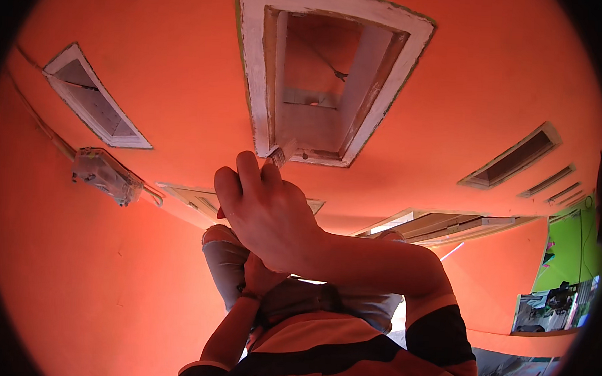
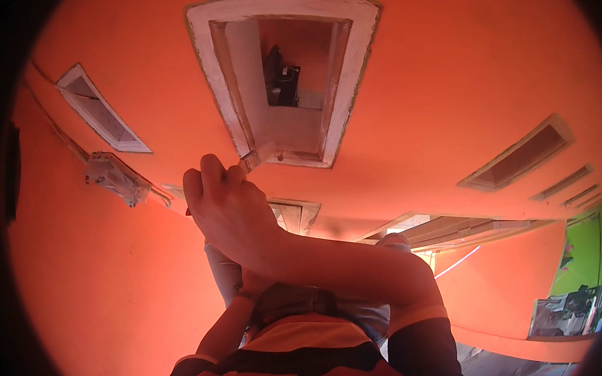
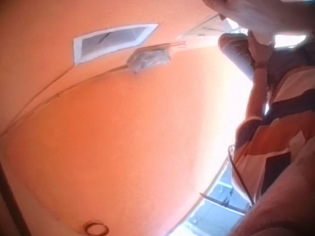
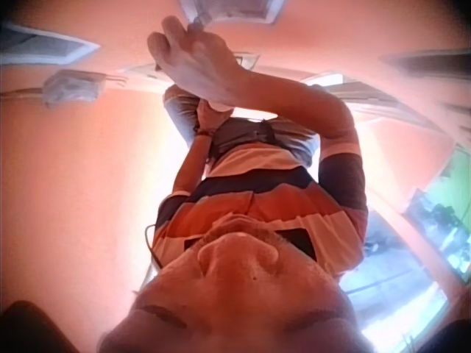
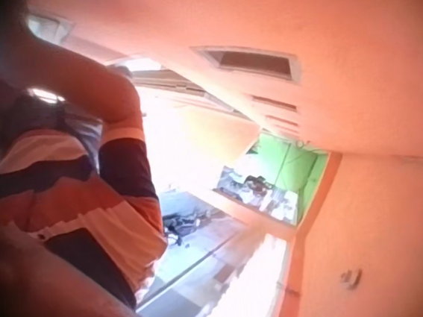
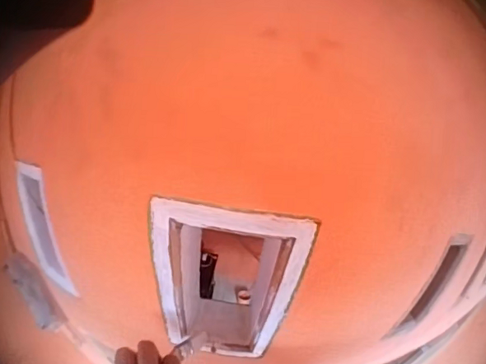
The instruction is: The person paints the white trim around ceiling recesses using a small paintbrush and a paint can. They repeatedly dip the brush into the can and apply white paint along the edges of the rectangular ceiling openings.
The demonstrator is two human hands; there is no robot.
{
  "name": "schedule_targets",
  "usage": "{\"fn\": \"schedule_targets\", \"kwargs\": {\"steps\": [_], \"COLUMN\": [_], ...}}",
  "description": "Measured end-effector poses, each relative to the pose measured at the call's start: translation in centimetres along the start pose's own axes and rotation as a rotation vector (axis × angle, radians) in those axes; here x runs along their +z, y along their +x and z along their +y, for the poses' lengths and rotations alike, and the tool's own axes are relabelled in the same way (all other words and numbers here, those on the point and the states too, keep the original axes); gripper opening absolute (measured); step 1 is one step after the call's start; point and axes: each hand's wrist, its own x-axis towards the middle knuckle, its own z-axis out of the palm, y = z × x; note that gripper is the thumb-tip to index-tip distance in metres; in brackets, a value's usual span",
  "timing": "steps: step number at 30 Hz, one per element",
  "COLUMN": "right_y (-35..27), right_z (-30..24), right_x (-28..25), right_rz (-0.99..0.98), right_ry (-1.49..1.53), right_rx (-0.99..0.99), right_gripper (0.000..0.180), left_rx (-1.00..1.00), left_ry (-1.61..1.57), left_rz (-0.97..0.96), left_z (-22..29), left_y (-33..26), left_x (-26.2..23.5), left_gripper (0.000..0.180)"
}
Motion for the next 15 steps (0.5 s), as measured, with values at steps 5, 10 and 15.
{"fn": "schedule_targets", "kwargs": {"steps": [5, 10, 15], "right_y": [-1.7, -2.9, -4.2], "right_z": [-0.5, 0.3, 0.9], "right_x": [0.2, 0.1, -1.1], "right_rz": [-0.033, 0.082, 0.066], "right_ry": [0.014, 0.060, 0.090], "right_rx": [-0.022, -0.112, -0.098], "right_gripper": [0.038, 0.037, 0.031], "left_rx": [0.036, -0.046, -0.114], "left_ry": [0.126, 0.109, -0.016], "left_rz": [-0.092, -0.151, -0.145], "left_z": [-0.6, 2.2, 3.2], "left_y": [-0.4, 1.2, 1.5], "left_x": [0.0, -1.4, -1.9], "left_gripper": [0.077, 0.075, 0.076]}}
